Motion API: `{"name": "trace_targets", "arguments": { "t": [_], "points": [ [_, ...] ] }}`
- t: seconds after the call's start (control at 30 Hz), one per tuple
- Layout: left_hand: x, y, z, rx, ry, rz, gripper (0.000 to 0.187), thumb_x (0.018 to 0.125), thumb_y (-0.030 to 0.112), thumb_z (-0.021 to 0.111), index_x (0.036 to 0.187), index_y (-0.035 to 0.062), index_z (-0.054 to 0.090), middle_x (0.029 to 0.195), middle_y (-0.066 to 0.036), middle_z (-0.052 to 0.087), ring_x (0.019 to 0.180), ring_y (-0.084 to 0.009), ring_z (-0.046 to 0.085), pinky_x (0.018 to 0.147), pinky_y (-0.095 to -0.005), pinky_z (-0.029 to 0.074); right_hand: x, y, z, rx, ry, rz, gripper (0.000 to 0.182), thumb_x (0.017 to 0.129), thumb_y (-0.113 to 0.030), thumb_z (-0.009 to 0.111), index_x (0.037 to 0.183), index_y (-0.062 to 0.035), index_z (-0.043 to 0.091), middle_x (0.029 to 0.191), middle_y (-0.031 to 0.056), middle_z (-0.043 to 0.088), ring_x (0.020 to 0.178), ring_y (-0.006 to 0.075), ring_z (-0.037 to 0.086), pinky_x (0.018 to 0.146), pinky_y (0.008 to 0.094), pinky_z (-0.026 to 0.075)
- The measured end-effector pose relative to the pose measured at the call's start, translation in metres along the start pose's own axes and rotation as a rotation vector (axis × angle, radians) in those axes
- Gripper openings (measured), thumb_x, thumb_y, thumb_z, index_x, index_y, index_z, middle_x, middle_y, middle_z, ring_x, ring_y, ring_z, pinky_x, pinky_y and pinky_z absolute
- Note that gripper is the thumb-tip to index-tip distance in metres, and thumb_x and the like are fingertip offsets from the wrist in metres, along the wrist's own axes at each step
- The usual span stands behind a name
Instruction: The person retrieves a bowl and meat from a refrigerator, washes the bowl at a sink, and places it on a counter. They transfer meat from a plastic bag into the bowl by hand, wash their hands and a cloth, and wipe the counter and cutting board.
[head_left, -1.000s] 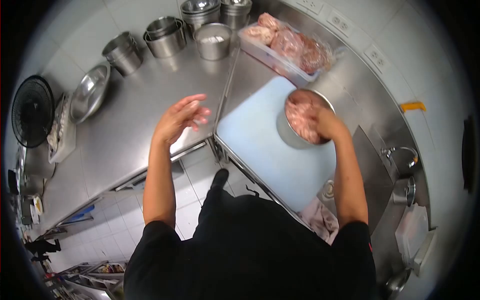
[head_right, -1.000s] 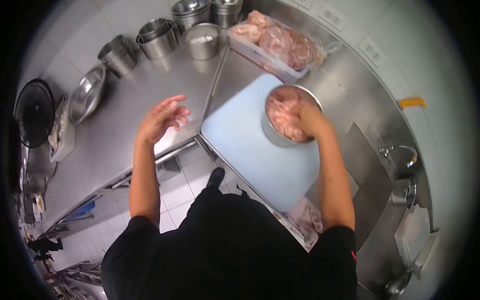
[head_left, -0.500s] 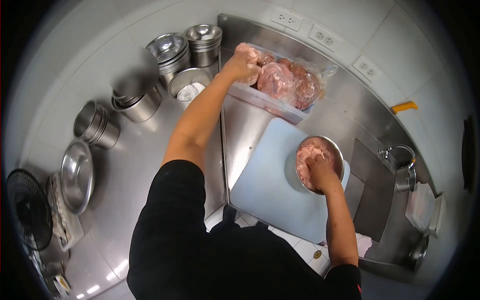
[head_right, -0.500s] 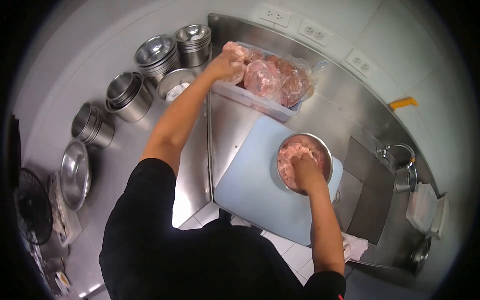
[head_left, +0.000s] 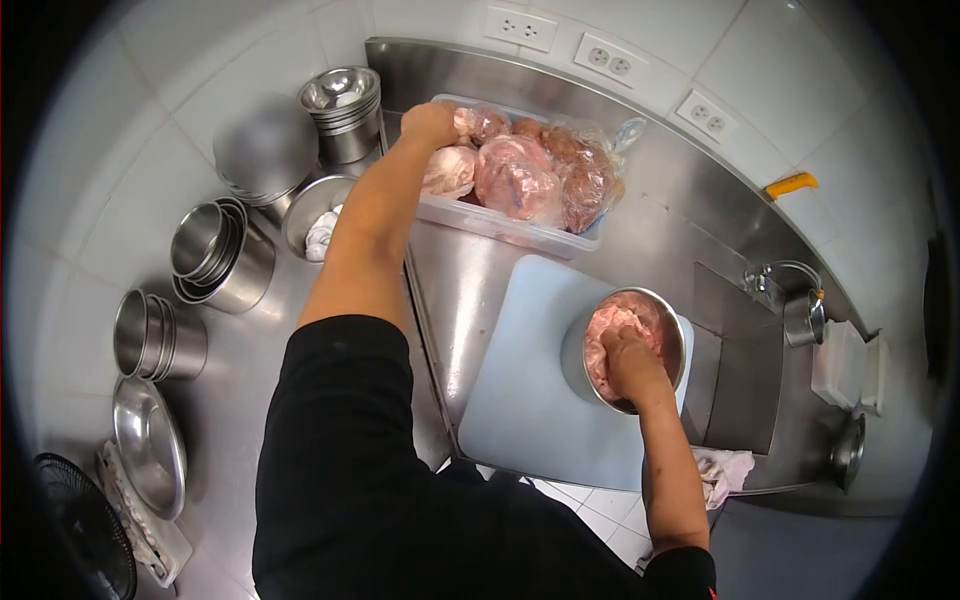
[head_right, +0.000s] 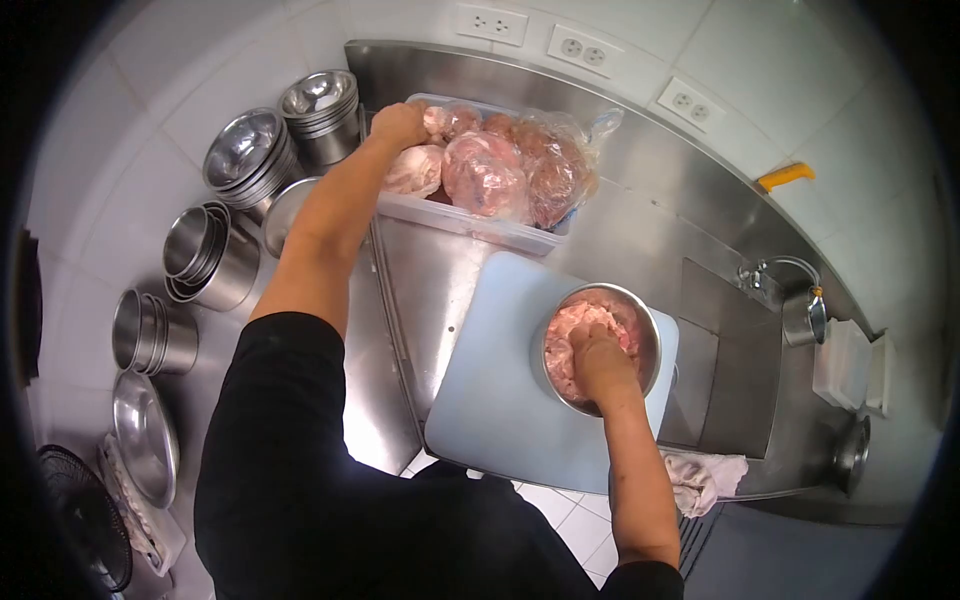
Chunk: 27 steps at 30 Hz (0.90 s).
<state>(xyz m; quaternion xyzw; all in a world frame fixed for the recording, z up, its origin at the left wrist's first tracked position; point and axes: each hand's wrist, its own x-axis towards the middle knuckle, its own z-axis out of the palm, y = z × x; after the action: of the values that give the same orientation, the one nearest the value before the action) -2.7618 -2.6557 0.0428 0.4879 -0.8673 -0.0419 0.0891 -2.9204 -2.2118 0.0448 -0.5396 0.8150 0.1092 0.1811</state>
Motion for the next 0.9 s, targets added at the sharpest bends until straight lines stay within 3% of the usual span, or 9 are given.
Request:
{"name": "trace_targets", "arguments": {
  "t": [0.23,0.3,0.4,0.5,0.6,0.7,0.9],
  "points": [
    [0.028,-0.017,0.013,0.073,-0.041,0.028,0.045,0.071,0.032,0.072,0.112,0.0127,0.067,0.112,-0.014,0.066,0.105,-0.0301,0.063,0.088,-0.0401,0.051,-0.001,-0.007,-0.005,-0.056,0.013,0.008,0.024,0.087,-0.008,0.048,0.110,-0.0077,0.054,0.119,0.0175,0.052,0.114,0.0335,0.055,0.090,0.0495,0.049],
    [-0.015,0.019,-0.040,0.276,-0.013,0.056,0.052,0.068,0.034,0.074,0.115,0.0123,0.066,0.114,-0.013,0.065,0.106,-0.0300,0.063,0.089,-0.0399,0.050,-0.002,-0.005,-0.001,-0.054,0.018,-0.006,0.023,0.087,-0.008,0.048,0.110,-0.0072,0.054,0.117,0.0179,0.053,0.114,0.0338,0.055,0.090,0.0496,0.049],
    [-0.046,0.059,-0.090,0.211,-0.450,0.078,0.070,0.068,0.043,0.074,0.122,0.0028,0.058,0.116,-0.016,0.064,0.106,-0.0296,0.062,0.090,-0.0382,0.049,0.002,-0.002,-0.002,-0.030,0.011,-0.023,0.023,0.088,-0.009,0.047,0.109,-0.0071,0.054,0.115,0.0182,0.054,0.114,0.0338,0.055,0.090,0.0500,0.049],
    [-0.080,0.041,-0.060,0.248,-0.502,0.180,0.074,0.067,0.043,0.076,0.125,0.0026,0.055,0.117,-0.017,0.064,0.106,-0.0302,0.063,0.090,-0.0397,0.049,-0.002,-0.002,-0.002,-0.002,0.011,-0.025,0.022,0.088,-0.009,0.046,0.109,-0.0071,0.054,0.115,0.0185,0.055,0.114,0.0339,0.054,0.090,0.0505,0.048],
    [-0.075,0.014,-0.002,0.062,-0.204,0.027,0.062,0.069,0.034,0.075,0.126,0.0175,0.058,0.120,-0.017,0.062,0.109,-0.0319,0.061,0.091,-0.0400,0.049,-0.010,-0.009,-0.009,0.028,0.001,0.026,0.023,0.089,-0.009,0.045,0.109,-0.0068,0.054,0.118,0.0194,0.054,0.116,0.0337,0.054,0.092,0.0495,0.048],
    [-0.081,0.013,-0.003,0.005,-0.189,-0.015,0.069,0.070,0.034,0.072,0.134,0.0174,0.050,0.121,-0.017,0.061,0.109,-0.0318,0.061,0.091,-0.0416,0.049,-0.008,-0.007,-0.008,0.035,0.011,0.048,0.023,0.089,-0.009,0.044,0.110,-0.0066,0.055,0.120,0.0198,0.053,0.117,0.0336,0.053,0.093,0.0482,0.047],
    [-0.066,-0.013,-0.021,-0.244,-0.027,-0.079,0.061,0.069,0.036,0.068,0.125,0.0130,0.058,0.114,-0.018,0.064,0.107,-0.0337,0.061,0.091,-0.0406,0.049,0.006,0.007,0.009,0.039,0.052,-0.044,0.027,0.083,-0.005,0.051,0.109,-0.0072,0.059,0.112,0.0172,0.061,0.106,0.0354,0.059,0.090,0.0463,0.048]
  ]
}}
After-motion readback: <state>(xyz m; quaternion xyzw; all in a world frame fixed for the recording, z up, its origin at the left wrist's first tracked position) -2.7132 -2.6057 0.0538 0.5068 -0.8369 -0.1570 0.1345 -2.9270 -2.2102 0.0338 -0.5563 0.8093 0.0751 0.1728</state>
